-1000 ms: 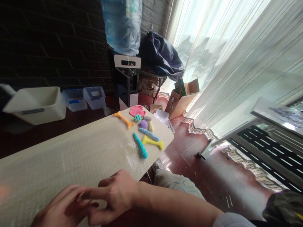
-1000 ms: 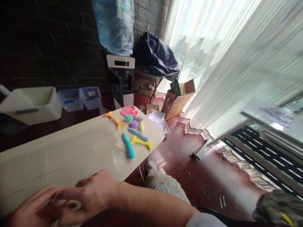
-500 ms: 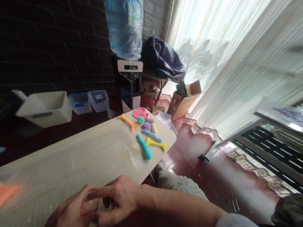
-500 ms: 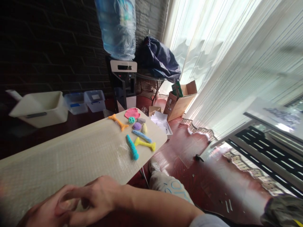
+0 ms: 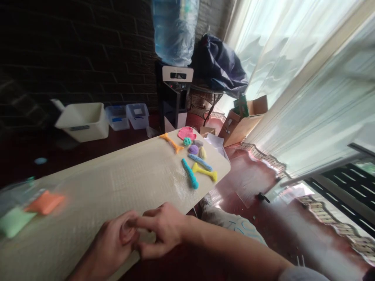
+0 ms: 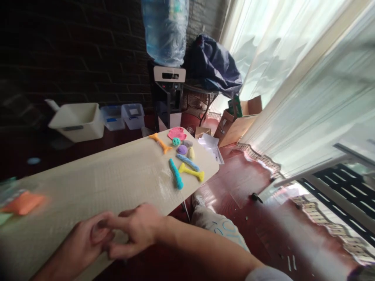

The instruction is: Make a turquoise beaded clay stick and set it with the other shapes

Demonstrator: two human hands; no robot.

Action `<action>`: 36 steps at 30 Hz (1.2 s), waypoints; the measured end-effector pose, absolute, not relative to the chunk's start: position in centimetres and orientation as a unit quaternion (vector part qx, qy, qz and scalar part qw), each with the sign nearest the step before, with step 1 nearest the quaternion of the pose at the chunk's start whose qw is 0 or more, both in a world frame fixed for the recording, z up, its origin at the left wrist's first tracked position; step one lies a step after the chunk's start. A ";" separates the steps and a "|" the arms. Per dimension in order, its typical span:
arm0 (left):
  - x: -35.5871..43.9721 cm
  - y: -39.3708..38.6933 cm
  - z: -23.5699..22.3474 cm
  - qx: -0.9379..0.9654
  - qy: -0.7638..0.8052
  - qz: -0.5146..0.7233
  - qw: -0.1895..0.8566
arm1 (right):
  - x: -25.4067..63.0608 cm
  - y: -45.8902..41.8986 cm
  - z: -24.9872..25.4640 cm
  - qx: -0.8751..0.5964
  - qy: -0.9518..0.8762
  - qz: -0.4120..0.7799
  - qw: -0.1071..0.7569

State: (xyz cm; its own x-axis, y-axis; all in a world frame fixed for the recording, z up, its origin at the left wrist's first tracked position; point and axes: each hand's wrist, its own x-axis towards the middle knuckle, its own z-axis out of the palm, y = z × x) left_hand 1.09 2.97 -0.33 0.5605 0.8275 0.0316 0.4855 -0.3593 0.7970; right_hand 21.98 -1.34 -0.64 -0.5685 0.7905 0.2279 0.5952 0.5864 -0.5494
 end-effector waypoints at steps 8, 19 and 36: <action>2.2 3.1 0.5 0.799 0.412 0.251 0.360 | 22.4 -1.0 1.3 -0.394 -0.811 0.312 0.301; 2.0 2.7 1.3 0.775 0.417 0.222 0.421 | 22.2 -0.9 1.2 -0.428 -0.802 0.316 0.273; 2.1 2.6 1.2 0.772 0.441 0.204 0.409 | 22.4 -1.4 1.3 -0.403 -0.780 0.362 0.314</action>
